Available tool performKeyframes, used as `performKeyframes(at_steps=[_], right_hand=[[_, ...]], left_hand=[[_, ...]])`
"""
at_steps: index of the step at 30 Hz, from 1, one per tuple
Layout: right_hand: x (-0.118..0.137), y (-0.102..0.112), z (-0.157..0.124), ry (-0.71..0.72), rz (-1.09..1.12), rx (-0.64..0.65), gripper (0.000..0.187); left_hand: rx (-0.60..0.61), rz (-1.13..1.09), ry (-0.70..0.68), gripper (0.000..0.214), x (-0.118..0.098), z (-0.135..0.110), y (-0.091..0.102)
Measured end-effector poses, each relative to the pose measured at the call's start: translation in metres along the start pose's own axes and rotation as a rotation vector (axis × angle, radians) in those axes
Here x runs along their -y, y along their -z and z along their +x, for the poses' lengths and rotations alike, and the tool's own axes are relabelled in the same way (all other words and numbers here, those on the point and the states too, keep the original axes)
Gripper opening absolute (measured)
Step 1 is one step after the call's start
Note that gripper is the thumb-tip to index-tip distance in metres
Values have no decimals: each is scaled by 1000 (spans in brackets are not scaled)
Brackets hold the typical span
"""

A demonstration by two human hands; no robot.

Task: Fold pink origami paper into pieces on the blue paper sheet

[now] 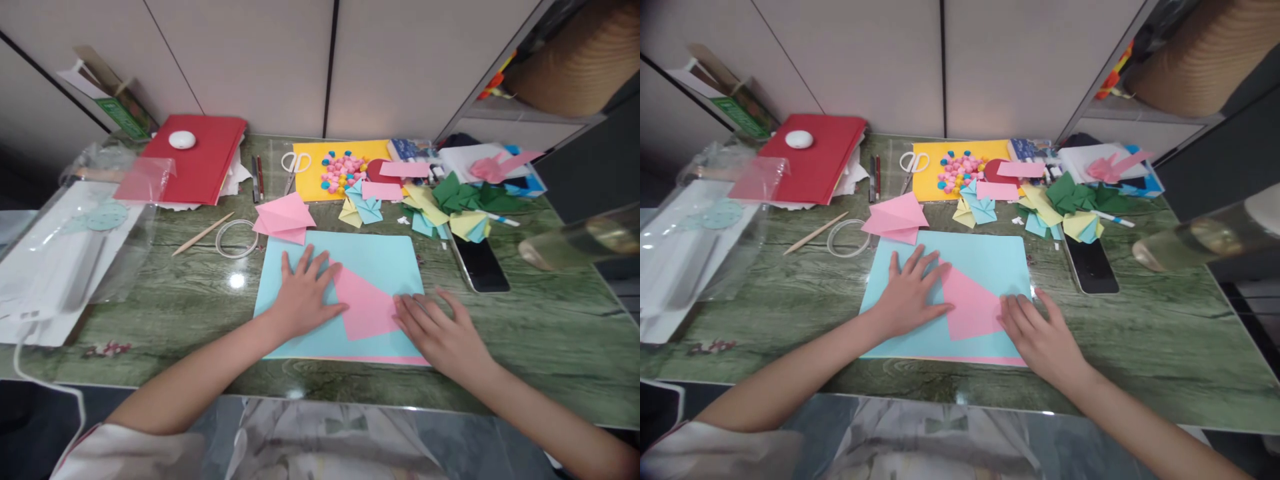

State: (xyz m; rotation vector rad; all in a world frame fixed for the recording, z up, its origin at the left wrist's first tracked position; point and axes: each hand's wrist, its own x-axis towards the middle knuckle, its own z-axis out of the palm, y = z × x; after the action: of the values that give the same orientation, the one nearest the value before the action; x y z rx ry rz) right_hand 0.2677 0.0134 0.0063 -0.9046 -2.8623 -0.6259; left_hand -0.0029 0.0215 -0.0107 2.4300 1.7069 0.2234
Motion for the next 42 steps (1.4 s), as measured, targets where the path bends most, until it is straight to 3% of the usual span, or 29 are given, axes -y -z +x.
performKeyframes(at_steps=[4,6,12,13,18,24,32,37,42], right_hand=[[-5,3,6,11,64,-43,13],[-6,4,14,-59,133,-22,20],[-1,-3,66,-408,512,251,25],[1,-5,76,-444,578,320,26],[4,-10,113,-518,626,383,27],[-8,-17,119,-558,785,476,16],[-12,-27,110,-462,1096,395,16],[-8,-18,111,-385,1280,335,20],[-3,-7,113,-414,1345,228,18]], left_hand=[[0,10,-73,69,4,-1,0],[1,8,-113,68,8,-1,1],[-39,21,-186,65,12,0,3],[-51,21,-184,63,12,0,3],[-98,-36,-119,54,14,4,2],[-168,-130,-1,50,16,7,2],[-186,-480,32,49,17,13,11],[-133,-808,132,28,9,19,10],[-111,-1052,237,35,3,22,4]])
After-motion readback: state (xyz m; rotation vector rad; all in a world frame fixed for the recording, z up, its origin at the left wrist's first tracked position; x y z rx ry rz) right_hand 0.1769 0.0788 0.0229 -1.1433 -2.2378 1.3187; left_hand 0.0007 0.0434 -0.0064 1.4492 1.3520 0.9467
